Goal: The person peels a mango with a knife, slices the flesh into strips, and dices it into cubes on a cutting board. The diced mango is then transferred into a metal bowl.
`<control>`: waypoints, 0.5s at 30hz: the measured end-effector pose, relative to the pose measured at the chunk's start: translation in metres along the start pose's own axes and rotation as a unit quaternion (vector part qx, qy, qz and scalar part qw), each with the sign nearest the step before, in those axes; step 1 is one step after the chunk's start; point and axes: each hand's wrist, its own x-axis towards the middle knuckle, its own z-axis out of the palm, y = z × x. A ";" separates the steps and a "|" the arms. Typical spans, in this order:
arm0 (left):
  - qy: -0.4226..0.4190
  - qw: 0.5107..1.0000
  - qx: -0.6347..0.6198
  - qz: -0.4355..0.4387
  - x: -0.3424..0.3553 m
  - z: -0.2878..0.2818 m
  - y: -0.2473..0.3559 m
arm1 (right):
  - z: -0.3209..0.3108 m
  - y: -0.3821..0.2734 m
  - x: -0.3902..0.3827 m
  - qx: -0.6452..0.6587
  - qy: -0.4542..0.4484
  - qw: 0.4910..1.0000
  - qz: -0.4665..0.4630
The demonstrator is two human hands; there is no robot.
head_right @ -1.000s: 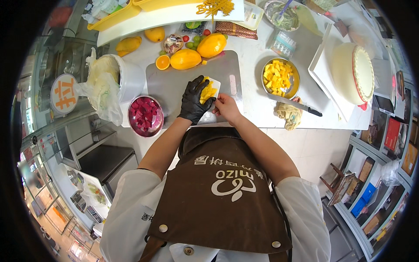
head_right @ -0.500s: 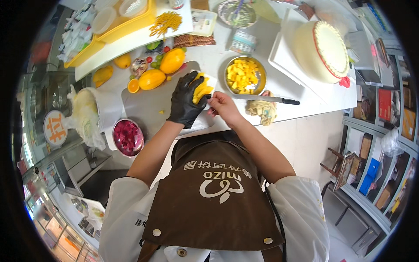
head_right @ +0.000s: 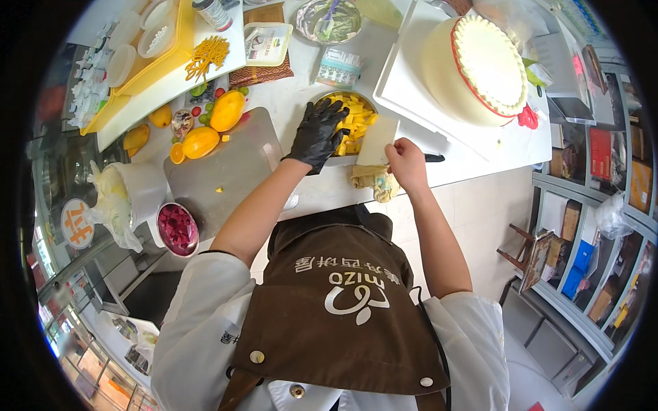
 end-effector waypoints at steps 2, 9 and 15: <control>0.035 0.998 -0.046 -0.037 -0.015 -0.032 0.001 | -0.006 0.008 -0.006 -0.037 0.061 0.997 -0.035; 0.092 0.972 0.108 -0.186 -0.121 -0.108 -0.079 | 0.014 0.014 -0.006 -0.031 0.074 0.992 -0.099; 0.060 0.965 0.155 -0.204 -0.133 -0.106 -0.117 | 0.029 0.002 -0.014 0.070 0.023 0.996 -0.058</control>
